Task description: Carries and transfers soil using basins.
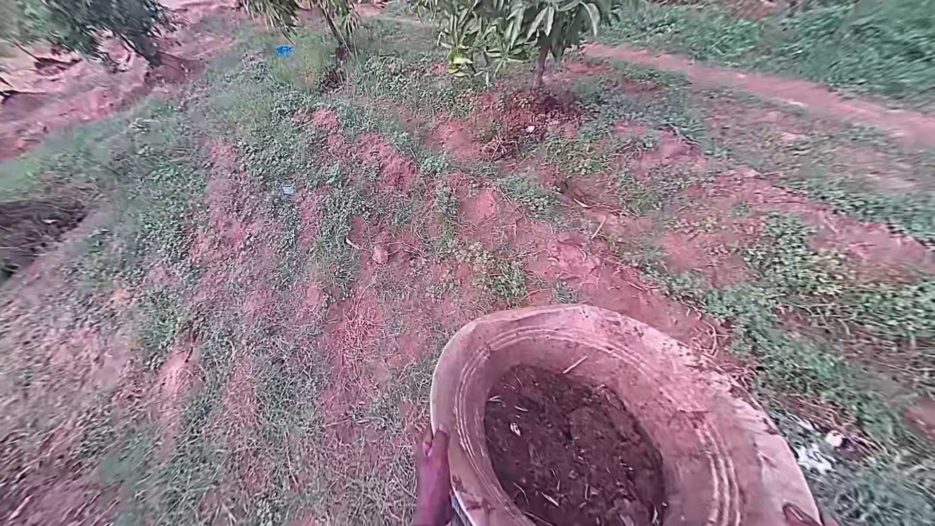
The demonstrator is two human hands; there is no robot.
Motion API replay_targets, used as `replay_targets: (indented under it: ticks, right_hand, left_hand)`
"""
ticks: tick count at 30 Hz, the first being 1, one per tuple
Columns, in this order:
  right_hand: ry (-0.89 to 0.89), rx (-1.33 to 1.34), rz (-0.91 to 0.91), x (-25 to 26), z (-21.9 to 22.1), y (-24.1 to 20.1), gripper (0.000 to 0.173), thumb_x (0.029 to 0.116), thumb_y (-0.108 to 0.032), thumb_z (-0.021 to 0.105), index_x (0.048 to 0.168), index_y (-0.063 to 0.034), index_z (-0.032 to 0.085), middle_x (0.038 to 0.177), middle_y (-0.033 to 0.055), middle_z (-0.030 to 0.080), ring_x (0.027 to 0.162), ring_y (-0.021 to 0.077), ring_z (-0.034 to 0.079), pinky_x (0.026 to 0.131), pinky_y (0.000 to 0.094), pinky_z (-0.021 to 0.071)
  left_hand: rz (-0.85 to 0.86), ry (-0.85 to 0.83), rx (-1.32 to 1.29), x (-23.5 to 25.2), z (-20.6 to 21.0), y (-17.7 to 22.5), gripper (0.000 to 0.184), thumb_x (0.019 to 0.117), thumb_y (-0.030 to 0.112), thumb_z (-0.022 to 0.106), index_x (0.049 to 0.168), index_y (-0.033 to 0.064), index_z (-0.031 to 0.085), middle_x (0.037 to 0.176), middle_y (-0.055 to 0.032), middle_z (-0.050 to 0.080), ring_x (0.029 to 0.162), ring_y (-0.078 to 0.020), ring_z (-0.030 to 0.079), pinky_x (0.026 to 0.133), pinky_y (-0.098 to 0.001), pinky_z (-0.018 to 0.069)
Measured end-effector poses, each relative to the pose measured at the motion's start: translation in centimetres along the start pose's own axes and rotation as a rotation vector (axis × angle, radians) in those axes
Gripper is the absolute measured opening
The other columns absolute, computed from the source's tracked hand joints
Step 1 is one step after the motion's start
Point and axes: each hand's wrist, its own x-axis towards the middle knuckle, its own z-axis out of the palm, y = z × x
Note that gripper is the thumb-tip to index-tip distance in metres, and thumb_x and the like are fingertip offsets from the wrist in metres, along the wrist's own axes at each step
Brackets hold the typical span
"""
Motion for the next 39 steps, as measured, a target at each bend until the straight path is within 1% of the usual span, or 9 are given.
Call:
replay_targets:
  ticks: [4,9,14,20,24,31,34,36,39]
  right_hand:
    - [0.139,-0.055,0.006,2.3,2.8,0.5,0.030,0.0988,0.001,0.037,0.113,-0.0140,0.060,0.086,-0.0161,0.072,0.077,-0.0047,0.069,0.073,0.0179,0.0608]
    - [0.314,-0.062,-0.060,3.6,6.3,0.3,0.034,0.0985,0.000,0.036,0.125,-0.0098,0.055,0.094,-0.0155,0.072,0.083,-0.0056,0.069,0.078,0.0171,0.0598]
    - [0.410,-0.040,-0.158,5.4,10.6,-2.4,0.034,0.0999,-0.001,0.034,0.120,-0.0126,0.058,0.094,-0.0156,0.073,0.084,-0.0048,0.070,0.078,0.0168,0.0603]
    - [0.482,0.099,-0.191,10.2,11.3,-3.7,0.033,0.1010,-0.003,0.033,0.123,-0.0133,0.056,0.097,-0.0137,0.073,0.088,-0.0032,0.070,0.081,0.0180,0.0604]
    - [0.538,0.173,-0.149,16.4,11.6,-4.4,0.029,0.1009,-0.004,0.037,0.114,-0.0144,0.061,0.089,-0.0133,0.074,0.080,-0.0036,0.070,0.075,0.0178,0.0609]
    - [0.586,0.166,-0.046,27.9,11.7,-6.6,0.031,0.1003,-0.003,0.037,0.124,-0.0105,0.056,0.091,-0.0106,0.073,0.080,-0.0019,0.071,0.071,0.0194,0.0618]
    - [0.566,0.116,-0.044,34.1,13.0,-9.1,0.030,0.0994,-0.002,0.037,0.119,-0.0114,0.058,0.090,-0.0113,0.073,0.079,-0.0023,0.070,0.071,0.0184,0.0614]
    - [0.578,0.081,-0.045,39.2,14.4,-11.2,0.028,0.0974,-0.001,0.039,0.111,-0.0122,0.061,0.086,-0.0110,0.073,0.076,-0.0019,0.070,0.068,0.0188,0.0613]
    - [0.603,0.027,-0.026,46.9,16.6,-13.9,0.028,0.0970,-0.002,0.039,0.112,-0.0125,0.061,0.086,-0.0110,0.073,0.075,-0.0016,0.070,0.067,0.0195,0.0616]
  left_hand:
    - [-0.075,-0.058,0.011,5.9,2.6,1.3,0.029,0.1088,0.015,0.040,0.122,-0.0054,0.057,0.092,-0.0132,0.069,0.080,-0.0155,0.069,0.074,-0.0355,0.0603]
    - [-0.101,-0.222,0.142,13.7,8.5,6.6,0.029,0.1076,0.015,0.043,0.122,-0.0052,0.058,0.094,-0.0131,0.068,0.082,-0.0155,0.068,0.076,-0.0351,0.0590]
    - [-0.041,-0.366,0.140,18.0,15.0,13.2,0.026,0.1081,0.013,0.039,0.116,-0.0030,0.058,0.085,-0.0074,0.070,0.075,-0.0119,0.071,0.069,-0.0307,0.0617]
    - [-0.003,-0.464,0.190,20.8,24.4,17.9,0.026,0.1085,0.012,0.039,0.116,-0.0031,0.059,0.086,-0.0067,0.070,0.075,-0.0114,0.071,0.069,-0.0301,0.0619]
    - [0.010,-0.430,0.217,22.1,30.0,19.0,0.026,0.1088,0.012,0.039,0.117,-0.0040,0.058,0.085,-0.0081,0.069,0.073,-0.0120,0.070,0.068,-0.0308,0.0615]
    - [-0.055,-0.381,0.196,26.0,40.6,18.4,0.025,0.1090,0.011,0.039,0.118,-0.0044,0.057,0.086,-0.0085,0.070,0.074,-0.0110,0.070,0.068,-0.0301,0.0619]
    - [-0.120,-0.355,0.195,28.3,45.0,18.4,0.027,0.1097,0.013,0.039,0.120,-0.0045,0.056,0.087,-0.0084,0.070,0.075,-0.0110,0.070,0.069,-0.0303,0.0619]
    - [-0.149,-0.321,0.214,30.2,48.9,19.2,0.027,0.1092,0.012,0.039,0.120,-0.0049,0.056,0.087,-0.0077,0.069,0.074,-0.0096,0.070,0.068,-0.0288,0.0616]
    - [-0.202,-0.352,0.214,34.3,56.4,20.4,0.030,0.1099,0.015,0.037,0.126,-0.0044,0.054,0.093,-0.0099,0.069,0.079,-0.0114,0.070,0.071,-0.0305,0.0617]
